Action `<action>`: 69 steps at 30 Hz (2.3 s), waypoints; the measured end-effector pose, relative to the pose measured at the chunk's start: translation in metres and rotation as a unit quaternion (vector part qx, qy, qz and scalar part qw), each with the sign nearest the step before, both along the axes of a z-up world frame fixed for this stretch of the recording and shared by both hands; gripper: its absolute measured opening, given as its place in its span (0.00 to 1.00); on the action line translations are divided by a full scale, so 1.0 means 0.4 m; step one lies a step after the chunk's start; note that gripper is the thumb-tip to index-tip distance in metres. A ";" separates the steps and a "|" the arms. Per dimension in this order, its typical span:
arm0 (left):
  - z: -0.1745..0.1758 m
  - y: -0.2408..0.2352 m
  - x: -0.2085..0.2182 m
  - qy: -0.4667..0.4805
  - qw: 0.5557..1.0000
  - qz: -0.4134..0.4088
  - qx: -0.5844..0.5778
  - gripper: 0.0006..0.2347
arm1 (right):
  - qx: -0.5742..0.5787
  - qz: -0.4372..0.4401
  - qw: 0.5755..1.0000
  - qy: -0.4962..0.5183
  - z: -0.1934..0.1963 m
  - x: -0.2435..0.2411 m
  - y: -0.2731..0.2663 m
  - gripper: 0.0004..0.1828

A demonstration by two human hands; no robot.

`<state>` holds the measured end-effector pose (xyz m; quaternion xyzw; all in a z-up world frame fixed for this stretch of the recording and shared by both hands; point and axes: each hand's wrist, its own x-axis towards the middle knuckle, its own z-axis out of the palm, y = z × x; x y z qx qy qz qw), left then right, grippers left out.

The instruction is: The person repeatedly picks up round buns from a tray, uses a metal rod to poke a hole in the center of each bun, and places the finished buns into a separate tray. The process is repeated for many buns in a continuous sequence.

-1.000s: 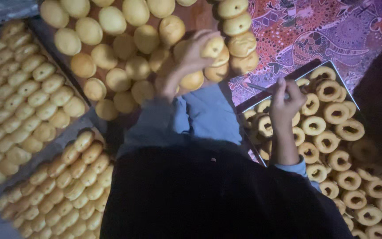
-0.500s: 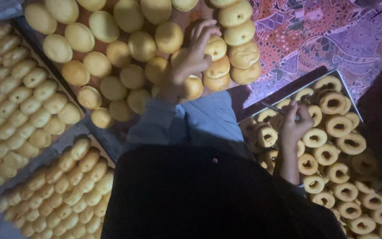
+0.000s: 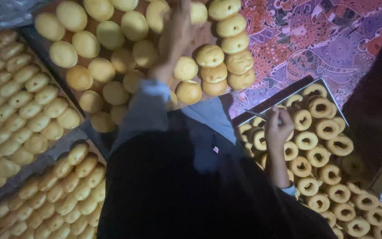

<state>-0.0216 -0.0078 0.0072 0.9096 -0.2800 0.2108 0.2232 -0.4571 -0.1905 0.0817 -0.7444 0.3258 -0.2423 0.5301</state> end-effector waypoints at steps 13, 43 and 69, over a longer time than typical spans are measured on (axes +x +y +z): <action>0.189 0.325 -0.770 0.532 0.434 -0.173 -0.706 0.18 | -0.017 0.191 0.974 -0.123 0.149 0.017 0.300 0.05; 0.243 0.340 -0.972 0.448 0.509 -0.043 -0.734 0.12 | -0.396 0.242 0.846 -0.265 0.128 0.047 0.401 0.10; 0.264 0.169 -0.755 0.309 0.883 -0.237 -0.260 0.45 | -0.260 0.185 0.938 -0.133 0.078 0.178 0.209 0.09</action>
